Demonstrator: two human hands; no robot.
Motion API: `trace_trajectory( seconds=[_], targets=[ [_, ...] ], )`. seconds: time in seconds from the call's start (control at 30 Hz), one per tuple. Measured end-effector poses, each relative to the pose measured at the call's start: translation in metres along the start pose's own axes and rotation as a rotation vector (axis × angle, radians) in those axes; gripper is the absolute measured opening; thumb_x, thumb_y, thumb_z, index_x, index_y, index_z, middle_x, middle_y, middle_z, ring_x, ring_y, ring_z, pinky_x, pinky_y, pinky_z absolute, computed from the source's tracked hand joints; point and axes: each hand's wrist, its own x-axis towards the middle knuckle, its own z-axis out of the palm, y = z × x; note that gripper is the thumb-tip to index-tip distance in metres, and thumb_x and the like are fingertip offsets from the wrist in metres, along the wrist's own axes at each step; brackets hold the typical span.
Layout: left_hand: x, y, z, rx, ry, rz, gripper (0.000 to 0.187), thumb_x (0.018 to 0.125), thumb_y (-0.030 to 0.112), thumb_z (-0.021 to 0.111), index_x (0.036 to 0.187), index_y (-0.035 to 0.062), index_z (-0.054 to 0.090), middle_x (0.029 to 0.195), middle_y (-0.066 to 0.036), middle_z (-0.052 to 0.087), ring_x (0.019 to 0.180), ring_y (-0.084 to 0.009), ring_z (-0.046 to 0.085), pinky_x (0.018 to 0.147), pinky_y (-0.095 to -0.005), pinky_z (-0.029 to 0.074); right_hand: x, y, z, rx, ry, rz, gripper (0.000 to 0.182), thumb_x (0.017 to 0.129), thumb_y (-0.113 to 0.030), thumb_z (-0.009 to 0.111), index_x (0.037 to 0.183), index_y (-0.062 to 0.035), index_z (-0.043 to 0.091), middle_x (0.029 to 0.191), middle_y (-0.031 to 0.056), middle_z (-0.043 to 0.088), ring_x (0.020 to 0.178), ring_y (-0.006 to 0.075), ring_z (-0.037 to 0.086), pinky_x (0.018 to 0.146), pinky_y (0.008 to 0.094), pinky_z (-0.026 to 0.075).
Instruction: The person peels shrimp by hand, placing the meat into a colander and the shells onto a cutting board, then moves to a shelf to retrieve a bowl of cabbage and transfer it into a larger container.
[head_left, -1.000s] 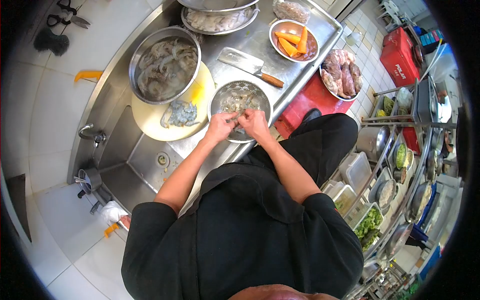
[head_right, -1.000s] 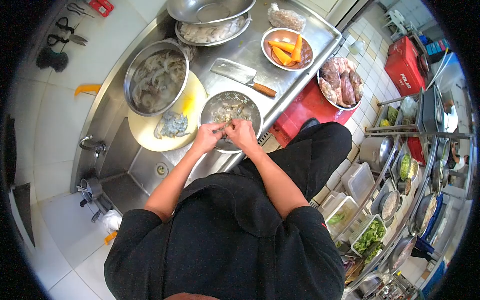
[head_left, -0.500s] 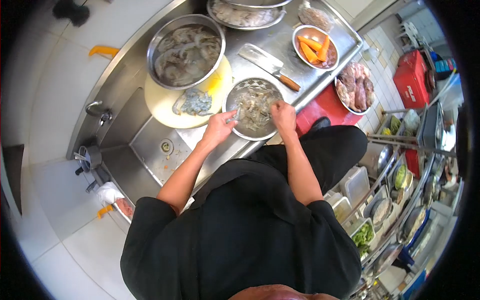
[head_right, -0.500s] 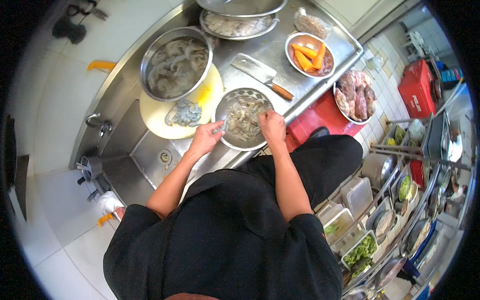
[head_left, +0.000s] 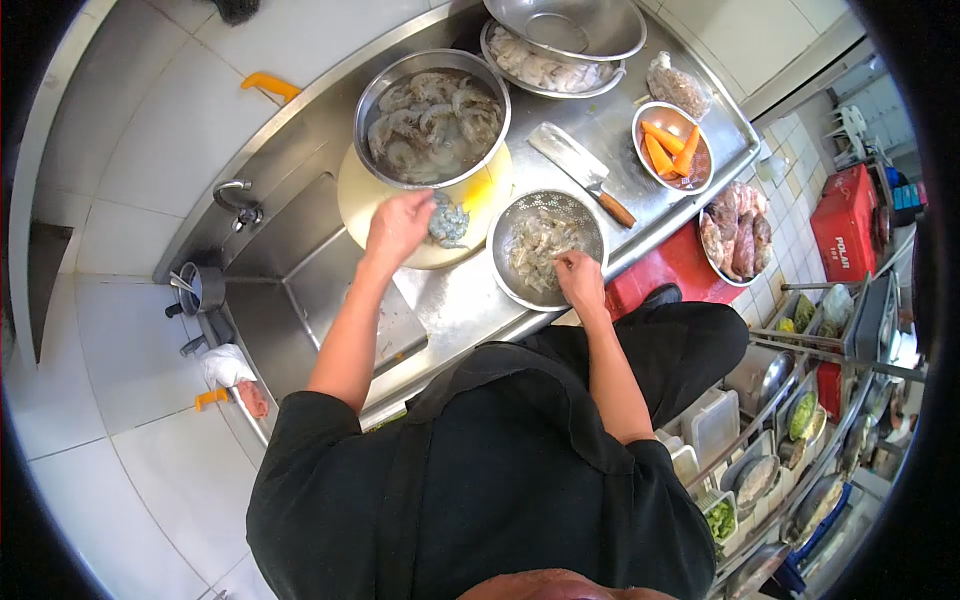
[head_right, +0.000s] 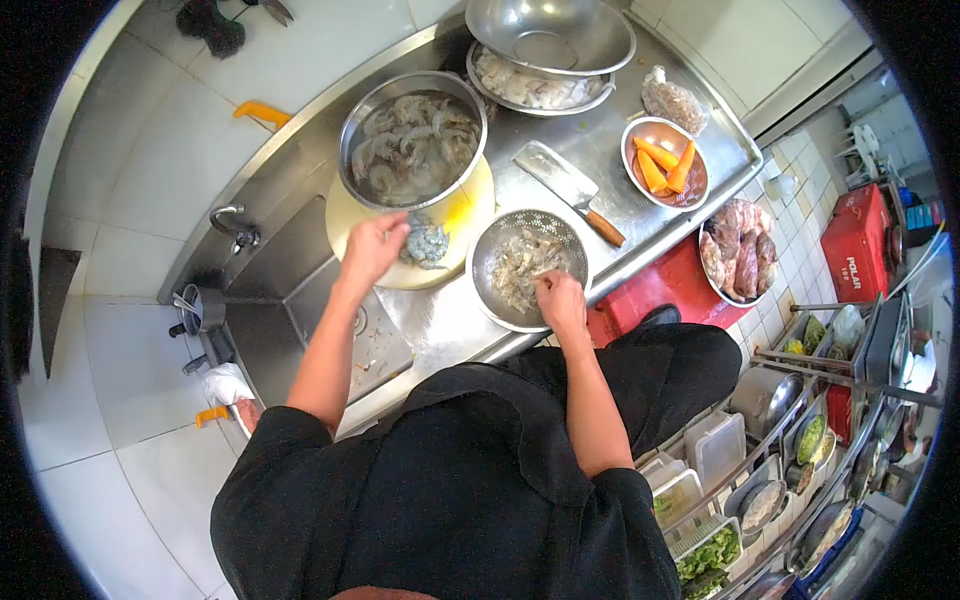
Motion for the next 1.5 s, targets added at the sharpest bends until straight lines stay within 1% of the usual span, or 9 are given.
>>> trace_trajectory(
  seconds=[0.2, 0.43, 0.53, 0.63, 0.83, 0.93, 1.17, 1.37, 1.5],
  targets=[
    [0.097, -0.041, -0.013, 0.354, 0.209, 0.135, 0.028, 0.082, 0.020, 0.063, 0.104, 0.0040, 0.068, 0.095, -0.020, 0.069, 0.089, -0.0383, 0.065, 0.080, -0.0445, 0.052, -0.003, 0.001, 0.003, 0.000, -0.066, -0.004, 0.019, 0.081, -0.016, 0.062, 0.093, -0.0038, 0.071, 0.090, 0.0227, 0.066, 0.087, 0.0399, 0.064, 0.080, 0.0439, 0.051],
    [0.137, -0.045, 0.009, 0.643, 0.052, -0.011, 0.024, 0.077, 0.010, 0.057, 0.099, 0.0019, 0.062, 0.094, -0.024, 0.067, 0.096, -0.0395, 0.064, 0.082, -0.0475, 0.052, -0.007, 0.006, 0.006, -0.025, -0.099, -0.071, 0.020, 0.081, -0.016, 0.063, 0.093, -0.0026, 0.071, 0.092, 0.0223, 0.066, 0.086, 0.0396, 0.064, 0.079, 0.0451, 0.050],
    [0.139, -0.047, 0.008, 0.516, 0.065, -0.077, 0.026, 0.078, 0.011, 0.056, 0.100, 0.0014, 0.065, 0.098, -0.024, 0.067, 0.095, -0.0409, 0.064, 0.082, -0.0483, 0.052, -0.007, 0.006, 0.006, -0.020, -0.128, -0.073, 0.020, 0.081, -0.016, 0.063, 0.092, -0.0023, 0.070, 0.091, 0.0226, 0.066, 0.086, 0.0400, 0.064, 0.079, 0.0451, 0.050],
    [0.140, -0.059, -0.004, 0.319, 0.054, 0.125, 0.027, 0.079, 0.012, 0.061, 0.103, 0.0016, 0.068, 0.100, -0.024, 0.067, 0.090, -0.0369, 0.067, 0.081, -0.0433, 0.052, -0.007, 0.005, 0.006, 0.029, -0.090, -0.078, 0.020, 0.081, -0.016, 0.063, 0.092, -0.0019, 0.070, 0.091, 0.0231, 0.066, 0.085, 0.0397, 0.064, 0.078, 0.0437, 0.051],
    [0.082, 0.007, -0.028, -0.550, 0.060, 0.030, 0.027, 0.082, 0.006, 0.068, 0.108, -0.0005, 0.068, 0.091, -0.007, 0.071, 0.079, -0.0100, 0.063, 0.073, -0.0242, 0.049, 0.000, -0.019, -0.001, 0.324, -0.023, 0.028, 0.025, 0.083, -0.017, 0.065, 0.098, 0.0007, 0.069, 0.088, 0.0184, 0.070, 0.081, 0.0284, 0.069, 0.075, 0.0357, 0.053],
    [0.054, 0.037, -0.016, -0.664, 0.046, 0.056, 0.024, 0.085, 0.004, 0.065, 0.108, -0.0014, 0.068, 0.089, -0.002, 0.069, 0.079, -0.0061, 0.060, 0.072, -0.0219, 0.048, 0.004, -0.033, 0.001, 0.556, 0.036, 0.006, 0.030, 0.083, -0.017, 0.067, 0.105, 0.0018, 0.067, 0.092, 0.0145, 0.070, 0.083, 0.0223, 0.068, 0.077, 0.0334, 0.053],
    [0.007, 0.054, 0.086, -0.612, -0.214, 0.103, 0.023, 0.085, 0.008, 0.063, 0.105, -0.0010, 0.069, 0.086, -0.006, 0.070, 0.078, -0.0088, 0.061, 0.072, -0.0248, 0.049, 0.009, -0.075, -0.006, 0.485, 0.180, -0.291, 0.035, 0.082, -0.019, 0.069, 0.109, 0.0019, 0.065, 0.102, 0.0173, 0.068, 0.093, 0.0296, 0.066, 0.085, 0.0354, 0.050],
    [-0.019, 0.053, 0.127, -0.503, -0.271, 0.166, 0.024, 0.086, 0.008, 0.062, 0.106, -0.0024, 0.068, 0.086, -0.005, 0.070, 0.080, -0.0096, 0.061, 0.075, -0.0249, 0.048, 0.000, -0.042, 0.006, 0.405, -0.031, -0.016, 0.031, 0.084, -0.019, 0.067, 0.106, 0.0021, 0.066, 0.097, 0.0232, 0.066, 0.095, 0.0372, 0.063, 0.081, 0.0402, 0.049],
    [-0.015, 0.039, 0.131, -0.431, -0.402, 0.027, 0.025, 0.086, 0.010, 0.062, 0.107, -0.0011, 0.069, 0.081, -0.005, 0.070, 0.075, -0.0093, 0.060, 0.072, -0.0246, 0.048, -0.002, -0.039, 0.001, 0.262, -0.061, -0.097, 0.026, 0.082, -0.017, 0.066, 0.102, -0.0007, 0.068, 0.094, 0.0210, 0.067, 0.095, 0.0342, 0.064, 0.085, 0.0401, 0.047]
  ],
)
